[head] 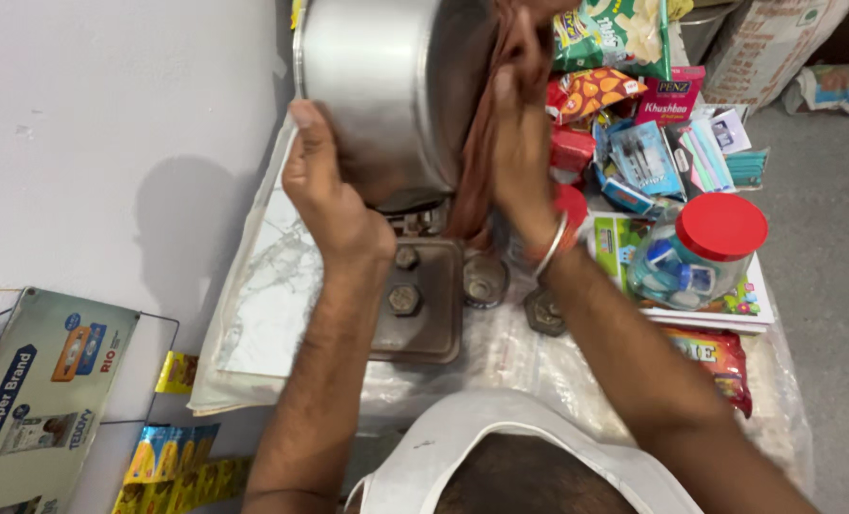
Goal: The person moves various grocery items and a weighing scale aside on a cluttered counter, then uses a brown cloth to wipe the counter surface and the scale. The person also wipes the inside of a metal bowl with the cloth before placing the bowl and scale back on the counter.
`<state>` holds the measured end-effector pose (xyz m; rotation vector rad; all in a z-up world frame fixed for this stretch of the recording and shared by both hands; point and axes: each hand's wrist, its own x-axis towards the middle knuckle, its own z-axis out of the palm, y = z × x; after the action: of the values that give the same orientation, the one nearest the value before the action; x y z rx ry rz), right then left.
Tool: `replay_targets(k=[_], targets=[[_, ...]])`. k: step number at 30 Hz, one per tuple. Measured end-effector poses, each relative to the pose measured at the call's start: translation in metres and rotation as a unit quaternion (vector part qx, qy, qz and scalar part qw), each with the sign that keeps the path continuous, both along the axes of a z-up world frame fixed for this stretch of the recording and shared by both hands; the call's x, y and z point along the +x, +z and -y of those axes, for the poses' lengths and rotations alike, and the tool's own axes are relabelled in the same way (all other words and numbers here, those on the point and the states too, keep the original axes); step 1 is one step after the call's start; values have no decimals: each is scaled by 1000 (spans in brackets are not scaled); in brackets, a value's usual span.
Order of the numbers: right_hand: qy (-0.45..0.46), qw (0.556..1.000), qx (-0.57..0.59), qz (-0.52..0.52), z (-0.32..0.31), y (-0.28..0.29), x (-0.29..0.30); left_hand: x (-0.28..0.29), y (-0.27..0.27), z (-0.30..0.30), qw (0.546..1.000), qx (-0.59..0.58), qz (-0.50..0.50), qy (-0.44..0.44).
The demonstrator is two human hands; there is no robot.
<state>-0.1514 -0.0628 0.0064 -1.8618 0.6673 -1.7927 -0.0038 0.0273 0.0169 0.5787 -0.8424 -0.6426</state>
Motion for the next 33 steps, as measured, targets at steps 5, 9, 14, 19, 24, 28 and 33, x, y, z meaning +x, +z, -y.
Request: replay_targets(k=[5, 9, 14, 19, 24, 28, 33], targets=[[-129, 977, -89, -146, -50, -32, 20, 8, 8, 9, 996, 41, -77, -33], [-127, 970, -129, -163, -27, 5, 19, 0, -5, 4, 995, 37, -60, -73], [-83, 982, 52, -164, 19, 32, 3, 13, -16, -1, 996, 38, -42, -70], [-27, 995, -43, -84, 2, -10, 5, 23, -17, 6, 984, 22, -151, -87], [-114, 983, -45, -139, -57, -36, 21, 14, -21, 6, 996, 10, -73, -43], [-141, 969, -105, -176, -71, -7, 24, 4, -28, 3, 997, 8, 60, 50], [-196, 941, -122, -247, -49, 46, 16, 2, -27, -10, 952, 16, 244, 187]])
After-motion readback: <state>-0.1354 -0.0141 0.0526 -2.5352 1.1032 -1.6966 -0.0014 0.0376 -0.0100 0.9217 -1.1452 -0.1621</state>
